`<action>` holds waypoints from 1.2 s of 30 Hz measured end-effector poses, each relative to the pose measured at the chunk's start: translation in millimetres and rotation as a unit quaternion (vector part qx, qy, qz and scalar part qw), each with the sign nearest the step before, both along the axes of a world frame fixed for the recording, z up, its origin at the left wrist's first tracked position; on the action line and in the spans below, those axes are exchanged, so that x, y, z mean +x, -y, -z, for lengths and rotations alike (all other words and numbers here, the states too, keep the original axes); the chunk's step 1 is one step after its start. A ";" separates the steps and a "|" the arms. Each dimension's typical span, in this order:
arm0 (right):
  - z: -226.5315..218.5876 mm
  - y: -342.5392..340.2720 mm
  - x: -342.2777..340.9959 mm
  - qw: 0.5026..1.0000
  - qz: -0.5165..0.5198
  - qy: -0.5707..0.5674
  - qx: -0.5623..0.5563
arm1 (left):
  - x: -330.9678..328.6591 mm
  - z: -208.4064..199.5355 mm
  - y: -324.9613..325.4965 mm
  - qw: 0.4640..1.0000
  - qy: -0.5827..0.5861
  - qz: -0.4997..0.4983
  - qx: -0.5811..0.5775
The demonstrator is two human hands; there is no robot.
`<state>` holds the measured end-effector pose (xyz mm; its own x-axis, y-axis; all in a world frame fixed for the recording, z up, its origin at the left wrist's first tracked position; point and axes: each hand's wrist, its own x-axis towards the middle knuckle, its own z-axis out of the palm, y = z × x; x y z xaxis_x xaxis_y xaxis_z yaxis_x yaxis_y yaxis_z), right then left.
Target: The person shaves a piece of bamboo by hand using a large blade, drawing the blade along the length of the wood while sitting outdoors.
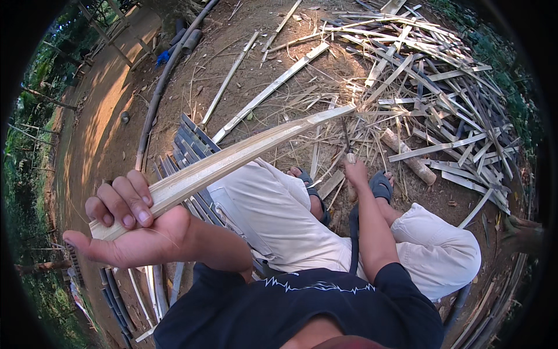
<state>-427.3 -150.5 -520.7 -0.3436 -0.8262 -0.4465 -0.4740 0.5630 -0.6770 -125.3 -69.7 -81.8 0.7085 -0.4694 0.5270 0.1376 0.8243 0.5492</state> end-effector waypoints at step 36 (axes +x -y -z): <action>-189.3 -81.0 26.1 0.872 -0.319 0.094 -0.358 | -52.2 24.5 -33.5 0.996 0.065 -0.059 -0.001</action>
<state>-401.2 -69.5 -331.4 0.3129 -0.9125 0.2636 -0.3790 -0.3744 -0.8463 -177.4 -36.2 -106.3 0.6837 -0.3861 0.6193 -0.0323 0.8317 0.5543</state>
